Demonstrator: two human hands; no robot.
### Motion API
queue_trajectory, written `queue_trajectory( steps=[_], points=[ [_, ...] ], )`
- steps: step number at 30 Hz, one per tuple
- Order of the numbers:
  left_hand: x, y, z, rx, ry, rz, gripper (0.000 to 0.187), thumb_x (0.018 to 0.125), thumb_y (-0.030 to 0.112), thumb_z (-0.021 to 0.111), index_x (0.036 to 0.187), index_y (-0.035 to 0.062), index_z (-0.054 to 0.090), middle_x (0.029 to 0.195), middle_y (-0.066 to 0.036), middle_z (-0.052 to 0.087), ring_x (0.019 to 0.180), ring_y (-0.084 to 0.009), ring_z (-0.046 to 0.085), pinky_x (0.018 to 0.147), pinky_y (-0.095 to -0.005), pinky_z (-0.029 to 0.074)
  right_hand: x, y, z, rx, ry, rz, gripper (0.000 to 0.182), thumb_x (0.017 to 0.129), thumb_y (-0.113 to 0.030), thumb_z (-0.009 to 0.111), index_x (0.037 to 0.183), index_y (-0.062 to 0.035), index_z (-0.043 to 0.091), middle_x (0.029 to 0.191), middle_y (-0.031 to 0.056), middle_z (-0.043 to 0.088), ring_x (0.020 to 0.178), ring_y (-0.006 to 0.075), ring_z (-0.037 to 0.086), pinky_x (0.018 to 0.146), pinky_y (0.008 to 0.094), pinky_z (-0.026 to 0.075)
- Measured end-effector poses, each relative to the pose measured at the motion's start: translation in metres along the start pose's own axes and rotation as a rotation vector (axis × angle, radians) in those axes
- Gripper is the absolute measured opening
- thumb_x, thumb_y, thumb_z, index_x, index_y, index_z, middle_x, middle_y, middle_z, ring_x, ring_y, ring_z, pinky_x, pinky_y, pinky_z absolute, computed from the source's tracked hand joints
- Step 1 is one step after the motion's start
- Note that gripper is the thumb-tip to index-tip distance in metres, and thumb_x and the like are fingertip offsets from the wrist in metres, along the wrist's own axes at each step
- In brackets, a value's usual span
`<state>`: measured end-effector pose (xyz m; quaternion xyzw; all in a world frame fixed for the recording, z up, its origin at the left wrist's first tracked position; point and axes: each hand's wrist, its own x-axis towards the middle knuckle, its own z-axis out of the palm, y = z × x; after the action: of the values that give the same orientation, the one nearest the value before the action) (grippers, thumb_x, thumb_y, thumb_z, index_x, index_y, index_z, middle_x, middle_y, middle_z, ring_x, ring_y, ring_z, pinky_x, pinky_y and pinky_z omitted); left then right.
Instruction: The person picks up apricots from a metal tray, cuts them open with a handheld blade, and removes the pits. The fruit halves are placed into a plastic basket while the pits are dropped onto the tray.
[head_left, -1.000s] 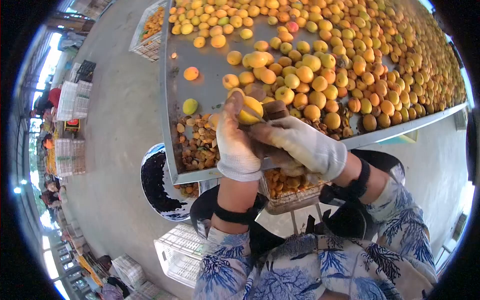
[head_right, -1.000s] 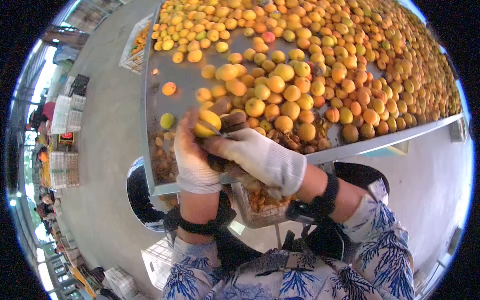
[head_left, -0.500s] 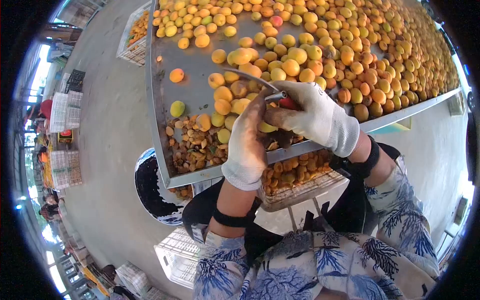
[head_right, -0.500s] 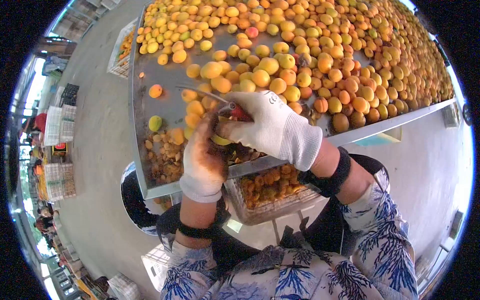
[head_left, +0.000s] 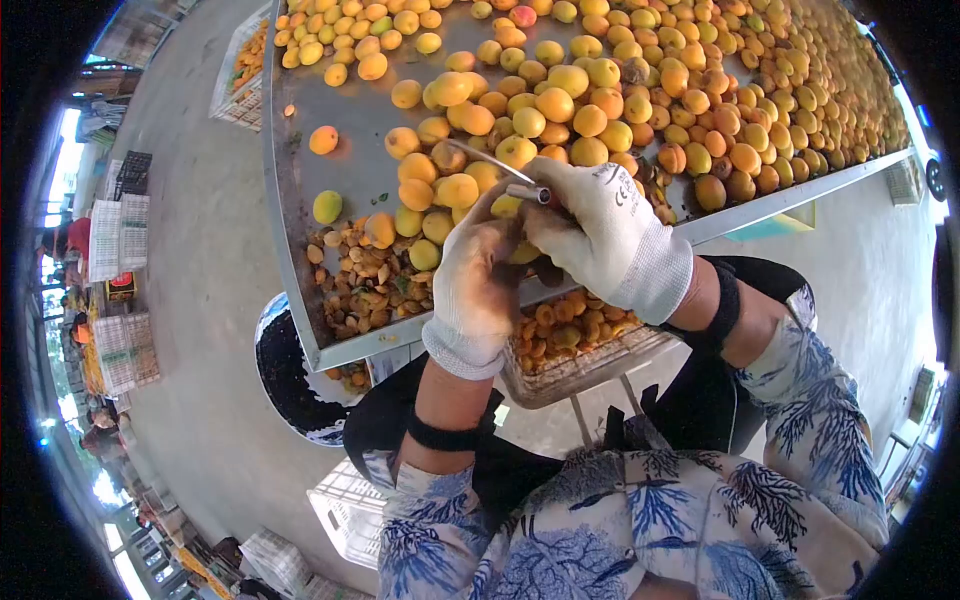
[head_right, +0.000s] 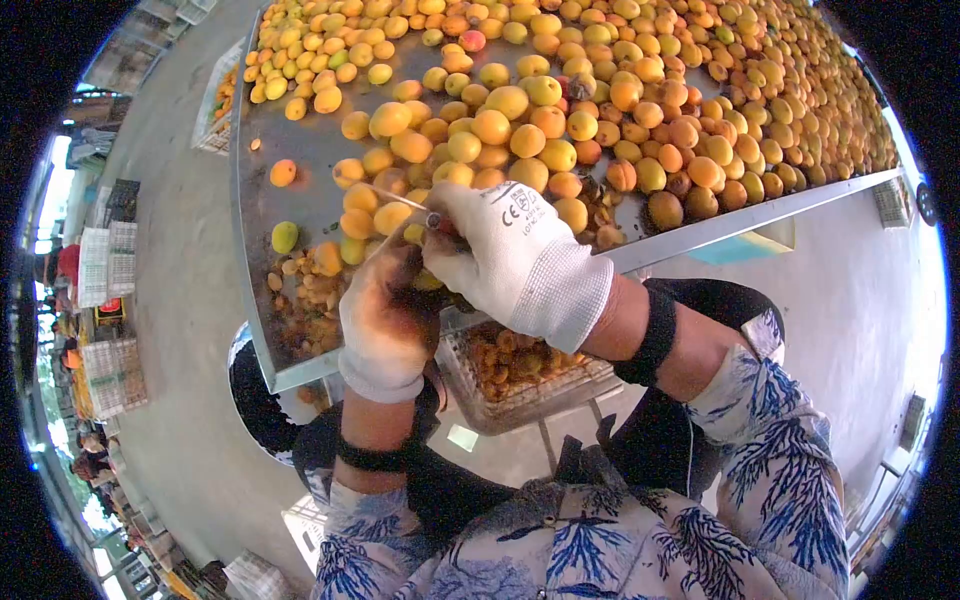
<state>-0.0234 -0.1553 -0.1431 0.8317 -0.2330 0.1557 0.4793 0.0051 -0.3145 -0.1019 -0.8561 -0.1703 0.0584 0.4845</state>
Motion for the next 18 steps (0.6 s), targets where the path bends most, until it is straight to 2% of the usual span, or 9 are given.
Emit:
queue_trajectory(
  steps=[2,4,6,8,11,13,14,16,18],
  points=[
    [0.001,0.01,0.0,-0.917,0.043,-0.575,0.052,0.081,0.007,0.045,0.132,-0.0027,0.046,0.116,-0.012,0.059,0.096,-0.0193,0.063,0.075,-0.0301,0.053,0.002,0.008,0.0,0.083,0.056,0.065,0.025,0.082,-0.019,0.059,0.095,0.0015,0.059,0.074,0.02,0.063,0.072,0.0322,0.066,0.065,0.0392,0.05],
    [0.009,0.023,-0.007,-1.058,-0.005,-0.66,0.057,0.079,0.005,0.044,0.135,-0.0025,0.043,0.116,-0.012,0.058,0.095,-0.0198,0.063,0.073,-0.0297,0.053,0.005,0.013,-0.007,0.264,0.106,0.24,0.028,0.083,-0.02,0.057,0.095,0.0043,0.063,0.074,0.0177,0.063,0.071,0.0226,0.065,0.067,0.033,0.05],
    [0.02,0.035,-0.011,-1.342,-0.1,-0.817,0.067,0.074,0.001,0.042,0.141,-0.002,0.035,0.115,-0.012,0.057,0.094,-0.0207,0.062,0.07,-0.0289,0.053,0.007,0.016,-0.013,0.406,0.074,0.363,0.026,0.084,-0.018,0.056,0.094,0.004,0.064,0.077,0.0136,0.065,0.074,0.0216,0.065,0.069,0.0307,0.05],
    [0.018,0.031,-0.002,-1.23,-0.137,-0.786,0.07,0.073,-0.003,0.042,0.142,-0.001,0.033,0.115,-0.011,0.057,0.093,-0.0206,0.062,0.069,-0.0285,0.053,0.006,0.022,-0.019,0.473,0.066,0.447,0.026,0.084,-0.017,0.056,0.095,0.0042,0.064,0.078,0.0126,0.066,0.075,0.0206,0.065,0.07,0.0297,0.05],
    [0.018,0.03,-0.004,-1.021,-0.241,-0.765,0.075,0.072,-0.011,0.045,0.145,0.0021,0.031,0.117,-0.011,0.055,0.097,-0.0198,0.061,0.073,-0.0274,0.053,0.002,0.032,-0.028,0.384,0.118,0.067,0.028,0.082,-0.018,0.058,0.098,0.0038,0.065,0.076,0.0084,0.063,0.072,0.0152,0.061,0.07,0.028,0.05],
    [0.016,0.03,-0.002,-1.058,-0.272,-0.78,0.069,0.079,-0.008,0.054,0.144,0.0006,0.031,0.119,-0.011,0.054,0.102,-0.0183,0.059,0.082,-0.0277,0.052,-0.003,0.006,-0.038,0.546,0.071,0.44,0.027,0.081,-0.019,0.059,0.095,0.0029,0.066,0.076,0.0095,0.064,0.069,0.0175,0.061,0.068,0.0298,0.05],
    [0.015,0.031,-0.001,-1.058,-0.273,-0.786,0.069,0.079,-0.008,0.054,0.144,0.0006,0.031,0.119,-0.011,0.054,0.102,-0.0183,0.059,0.082,-0.0277,0.052,-0.005,0.011,-0.037,0.549,0.07,0.445,0.027,0.081,-0.019,0.059,0.095,0.0029,0.066,0.076,0.0095,0.064,0.069,0.0175,0.061,0.068,0.0298,0.05],
    [0.015,0.033,0.001,-1.127,-0.189,-0.827,0.064,0.084,-0.002,0.062,0.142,-0.0012,0.035,0.121,-0.01,0.055,0.106,-0.0174,0.057,0.091,-0.0296,0.049,-0.011,0.025,-0.034,0.288,-0.021,0.189,0.028,0.08,-0.019,0.059,0.095,0.003,0.066,0.074,0.0125,0.064,0.067,0.0186,0.061,0.065,0.0316,0.05],
    [0.013,0.032,0.002,-1.121,-0.217,-0.85,0.061,0.084,-0.001,0.063,0.14,-0.0022,0.038,0.122,-0.009,0.055,0.107,-0.0172,0.056,0.092,-0.0302,0.048,-0.014,0.029,-0.031,0.255,-0.079,0.175,0.028,0.079,-0.019,0.059,0.095,0.0028,0.066,0.072,0.0124,0.064,0.067,0.0177,0.061,0.064,0.0318,0.049]
  ],
)
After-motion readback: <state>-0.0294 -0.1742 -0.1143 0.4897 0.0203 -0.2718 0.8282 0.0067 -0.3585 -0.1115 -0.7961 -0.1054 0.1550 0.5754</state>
